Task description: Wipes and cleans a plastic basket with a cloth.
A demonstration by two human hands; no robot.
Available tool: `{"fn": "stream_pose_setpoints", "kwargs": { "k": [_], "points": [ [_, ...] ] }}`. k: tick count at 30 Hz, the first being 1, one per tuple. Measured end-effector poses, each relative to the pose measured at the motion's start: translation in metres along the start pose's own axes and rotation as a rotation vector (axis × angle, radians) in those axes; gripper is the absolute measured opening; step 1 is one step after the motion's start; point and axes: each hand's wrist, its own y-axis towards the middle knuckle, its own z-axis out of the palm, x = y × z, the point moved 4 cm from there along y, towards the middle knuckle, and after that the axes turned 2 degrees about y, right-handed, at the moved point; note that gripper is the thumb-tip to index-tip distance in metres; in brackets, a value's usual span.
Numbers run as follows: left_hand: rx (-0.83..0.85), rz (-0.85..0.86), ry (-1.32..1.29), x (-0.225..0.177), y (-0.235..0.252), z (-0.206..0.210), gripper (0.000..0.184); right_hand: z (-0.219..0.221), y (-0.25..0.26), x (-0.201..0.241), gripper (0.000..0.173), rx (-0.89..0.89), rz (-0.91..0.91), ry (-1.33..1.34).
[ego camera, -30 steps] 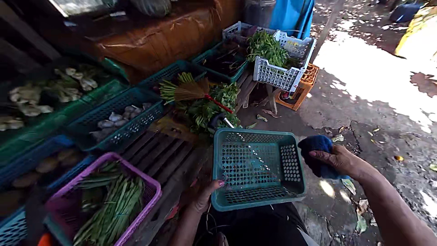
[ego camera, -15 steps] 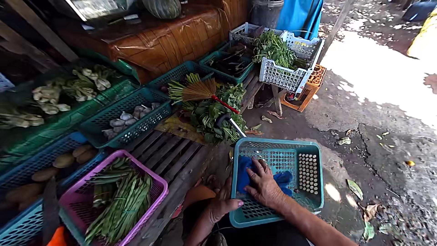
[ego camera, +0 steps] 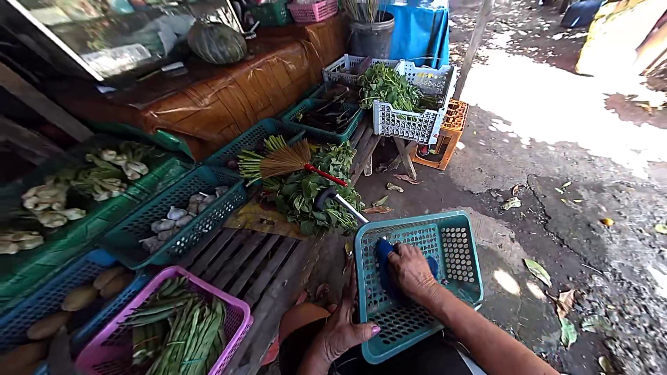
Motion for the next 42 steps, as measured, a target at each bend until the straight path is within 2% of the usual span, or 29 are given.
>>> {"fn": "stream_pose_setpoints", "kwargs": {
  "k": [2, 4, 6, 8, 10, 14, 16, 19, 22, 25, 27, 30, 33, 35, 36, 40, 42],
  "points": [
    [0.006, 0.022, 0.018, -0.003, -0.001, 0.000, 0.135, -0.007, 0.007, -0.041, 0.029, 0.117, 0.257, -0.038],
    [0.014, 0.033, 0.000, -0.001, -0.001, 0.001, 0.131, -0.012, 0.011, -0.074, 0.037, 0.324, 0.508, -0.068],
    [0.025, 0.026, -0.003, 0.000, 0.000, 0.003, 0.130, -0.020, 0.018, -0.075, 0.040, 0.409, 0.597, -0.072],
    [0.031, 0.026, 0.010, -0.002, 0.002, 0.005, 0.130, -0.029, 0.030, -0.048, 0.039, 0.404, 0.530, -0.034],
    [0.021, 0.023, 0.016, -0.006, 0.003, 0.005, 0.131, -0.031, 0.041, -0.008, 0.036, 0.360, 0.355, 0.009],
    [0.005, 0.026, 0.023, -0.009, 0.002, 0.004, 0.124, -0.012, 0.033, 0.058, 0.021, 0.058, -0.132, 0.046],
    [-0.002, 0.058, -0.017, -0.005, 0.000, 0.000, 0.121, 0.004, 0.021, 0.058, 0.022, -0.110, -0.234, 0.045],
    [0.011, 0.057, -0.044, -0.004, 0.001, 0.001, 0.129, 0.029, 0.006, 0.036, 0.029, -0.198, -0.244, 0.114],
    [0.063, 0.062, -0.028, -0.007, 0.008, 0.000, 0.140, 0.040, -0.007, 0.027, 0.030, -0.197, -0.260, 0.116],
    [0.007, 0.054, 0.050, -0.001, 0.015, -0.007, 0.143, 0.039, -0.015, 0.032, 0.026, -0.113, -0.320, 0.132],
    [-0.097, 0.024, 0.052, 0.008, 0.015, -0.013, 0.146, 0.041, -0.021, 0.039, 0.022, -0.043, -0.380, 0.153],
    [-0.278, -0.081, -0.129, 0.036, 0.015, -0.014, 0.146, 0.052, -0.036, 0.046, 0.026, 0.179, -0.451, 0.206],
    [-0.327, -0.114, -0.331, 0.049, 0.013, -0.014, 0.113, 0.063, -0.044, 0.047, 0.030, 0.376, -0.406, 0.280],
    [-0.295, -0.106, -0.351, 0.047, 0.012, -0.013, 0.086, 0.063, -0.043, 0.047, 0.031, 0.414, -0.393, 0.250],
    [-0.273, -0.094, -0.332, 0.045, 0.011, -0.014, 0.081, 0.062, -0.042, 0.048, 0.030, 0.394, -0.397, 0.216],
    [-0.249, -0.081, -0.282, 0.040, 0.008, -0.013, 0.080, 0.054, -0.031, 0.050, 0.030, 0.402, -0.318, 0.128],
    [-0.235, -0.053, -0.297, 0.038, 0.006, -0.011, 0.081, 0.048, -0.024, 0.038, 0.027, 0.229, -0.241, 0.105]
  ]
}}
